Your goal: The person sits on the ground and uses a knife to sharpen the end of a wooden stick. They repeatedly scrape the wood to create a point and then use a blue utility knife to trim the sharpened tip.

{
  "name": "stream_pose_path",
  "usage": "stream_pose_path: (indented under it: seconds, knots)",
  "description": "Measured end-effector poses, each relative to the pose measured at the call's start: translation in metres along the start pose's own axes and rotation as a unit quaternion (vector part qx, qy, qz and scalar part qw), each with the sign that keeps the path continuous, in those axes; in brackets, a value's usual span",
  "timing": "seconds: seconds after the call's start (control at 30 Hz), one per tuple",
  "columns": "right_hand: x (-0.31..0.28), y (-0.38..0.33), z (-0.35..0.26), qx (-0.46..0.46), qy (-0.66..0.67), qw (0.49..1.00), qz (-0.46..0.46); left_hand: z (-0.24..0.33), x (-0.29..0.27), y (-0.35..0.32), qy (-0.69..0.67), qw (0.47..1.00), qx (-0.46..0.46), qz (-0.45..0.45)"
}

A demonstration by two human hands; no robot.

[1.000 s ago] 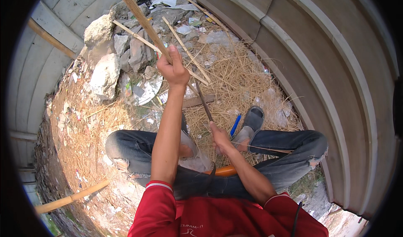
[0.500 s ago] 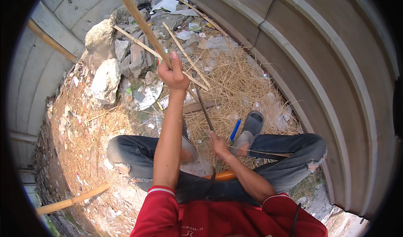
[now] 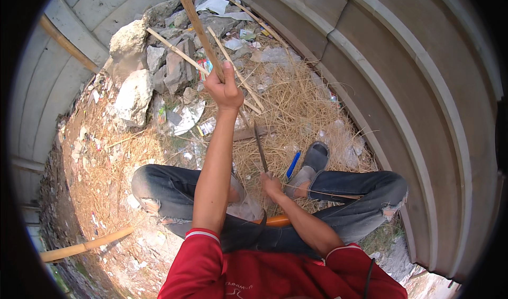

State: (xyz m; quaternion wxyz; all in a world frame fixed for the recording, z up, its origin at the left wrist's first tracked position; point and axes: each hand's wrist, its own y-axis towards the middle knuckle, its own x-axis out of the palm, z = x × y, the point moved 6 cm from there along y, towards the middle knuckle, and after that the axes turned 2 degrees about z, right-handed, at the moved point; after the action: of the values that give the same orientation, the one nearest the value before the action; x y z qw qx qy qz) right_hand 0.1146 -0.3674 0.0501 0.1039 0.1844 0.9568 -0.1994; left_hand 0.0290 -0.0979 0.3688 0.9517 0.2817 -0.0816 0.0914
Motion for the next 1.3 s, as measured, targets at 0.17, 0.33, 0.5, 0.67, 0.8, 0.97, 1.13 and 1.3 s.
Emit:
stream_pose_path:
  seconds: [0.17,0.33,0.5,0.67,0.8,0.97,1.13,1.3]
  knots:
    - [-0.012,-0.006,-0.11,0.25,0.26,0.927,-0.099,-0.008,-0.034,-0.005,-0.013,0.999,0.002,0.032]
    - [-0.035,0.001,-0.223,-0.083,0.315,0.944,-0.041,-0.009,-0.036,0.005,-0.016,1.0,-0.004,0.019]
    - [0.011,-0.011,-0.055,0.073,0.217,0.973,-0.022,-0.008,-0.018,0.004,-0.002,1.0,-0.013,0.005]
    - [-0.005,-0.018,-0.076,0.273,0.152,0.946,-0.08,-0.006,-0.022,0.012,0.006,1.0,0.001,-0.008]
    - [-0.025,0.019,-0.184,0.056,0.245,0.967,-0.049,-0.008,-0.025,0.008,0.001,1.0,-0.004,0.004]
    - [-0.007,0.006,-0.166,-0.098,0.312,0.945,0.025,-0.008,-0.034,0.007,-0.006,1.0,-0.024,0.009]
    - [0.013,-0.01,-0.045,0.18,0.236,0.955,-0.01,-0.006,-0.05,0.009,-0.029,0.998,0.007,0.049]
    - [-0.034,0.031,-0.15,0.079,0.351,0.932,0.042,0.013,-0.067,0.01,-0.14,0.989,0.012,0.043]
